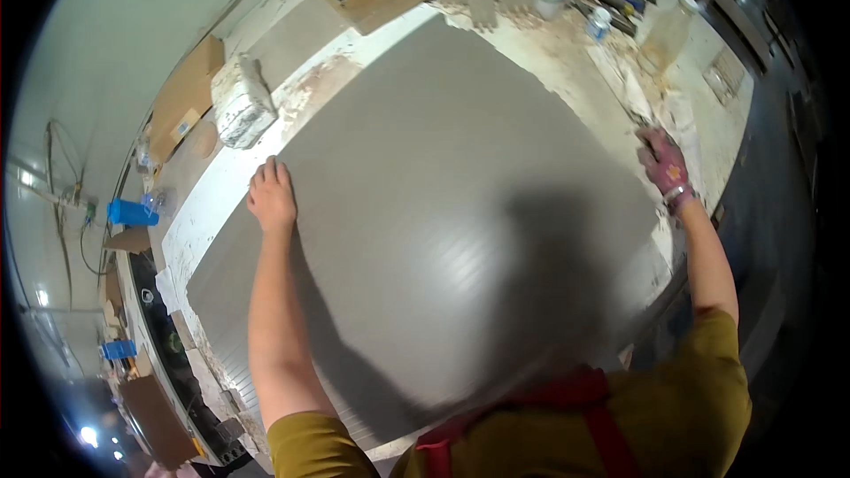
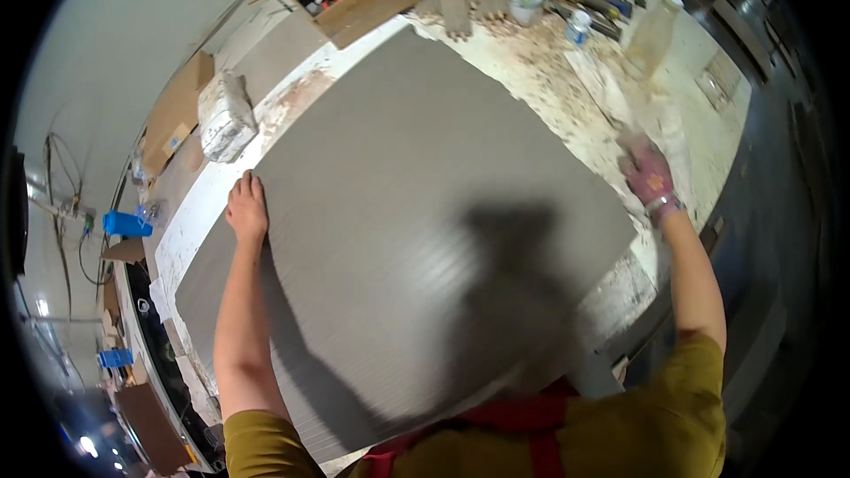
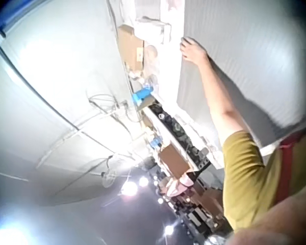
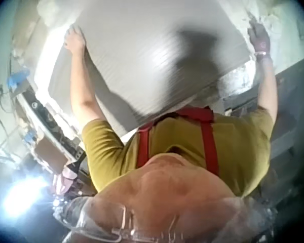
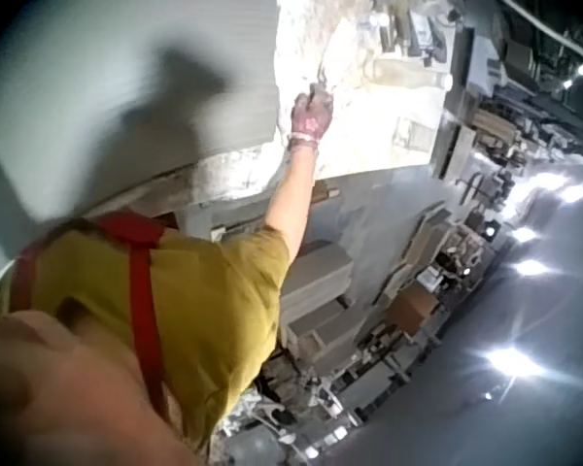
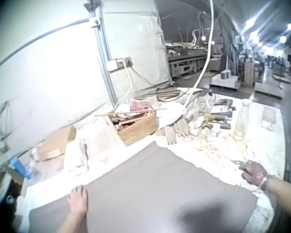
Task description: The person applies a liquid from a small bottle onto a textured furniture panel and then wipes the entire surface with a cloth, using a putty knife to clean the edges.
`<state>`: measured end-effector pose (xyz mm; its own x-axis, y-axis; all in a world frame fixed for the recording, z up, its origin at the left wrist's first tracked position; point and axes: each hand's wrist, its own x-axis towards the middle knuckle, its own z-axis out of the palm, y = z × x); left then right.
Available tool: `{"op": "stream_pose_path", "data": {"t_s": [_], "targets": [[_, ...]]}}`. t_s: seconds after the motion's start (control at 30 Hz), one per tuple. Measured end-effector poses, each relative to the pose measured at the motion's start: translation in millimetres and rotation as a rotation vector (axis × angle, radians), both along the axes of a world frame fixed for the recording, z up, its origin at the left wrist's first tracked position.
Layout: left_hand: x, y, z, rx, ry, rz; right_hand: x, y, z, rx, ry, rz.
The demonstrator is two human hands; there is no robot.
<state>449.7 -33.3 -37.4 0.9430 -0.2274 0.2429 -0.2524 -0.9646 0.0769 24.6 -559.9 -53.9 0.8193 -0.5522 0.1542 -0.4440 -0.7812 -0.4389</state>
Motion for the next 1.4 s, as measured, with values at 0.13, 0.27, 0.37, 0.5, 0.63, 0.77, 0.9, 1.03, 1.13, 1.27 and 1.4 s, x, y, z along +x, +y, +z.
{"op": "stream_pose_path", "data": {"t_s": [0.13, 0.27, 0.37, 0.5, 0.63, 0.77, 0.9, 1.03, 1.13, 1.27, 1.4], "targets": [[-4, 18, -7, 0.061, 0.053, 0.0, 5, 17, 31, -0.263, -0.052, 0.086], [-54, 16, 7, 0.056, 0.132, -0.11, -33, 12, 40, -0.433, -0.198, -0.225], [-109, 12, 26, -0.15, 0.086, -0.309, -71, -43, -28, -0.146, -0.037, -0.408], [-241, -51, 84, -0.466, 0.336, -0.475, -73, -97, -55, 0.1, -0.202, -0.352], [-353, -135, 51, -0.53, 0.46, -1.22, -79, -157, -81, 0.432, -0.232, -0.63], [-425, -167, 69, -0.512, 0.347, -1.471, -74, -141, -57, 0.02, 0.127, -0.396], [-439, -134, 92, -0.518, 0.736, -1.41, -46, -87, 14, -0.241, 0.339, -0.371], [-480, -120, 110, -0.616, 0.988, -1.346, -64, -11, 78, 0.618, -0.448, -0.541], [-487, -126, 112, -0.702, 0.883, -1.283, -54, 56, 123, 1.713, -1.554, -0.591], [-464, -122, 121, -0.857, 0.687, -1.234, -53, 98, 143, 1.788, -1.676, -0.38], [-459, -104, 141, -0.834, 0.552, -1.186, -47, 140, 166, 1.74, -1.686, -0.437]]}}
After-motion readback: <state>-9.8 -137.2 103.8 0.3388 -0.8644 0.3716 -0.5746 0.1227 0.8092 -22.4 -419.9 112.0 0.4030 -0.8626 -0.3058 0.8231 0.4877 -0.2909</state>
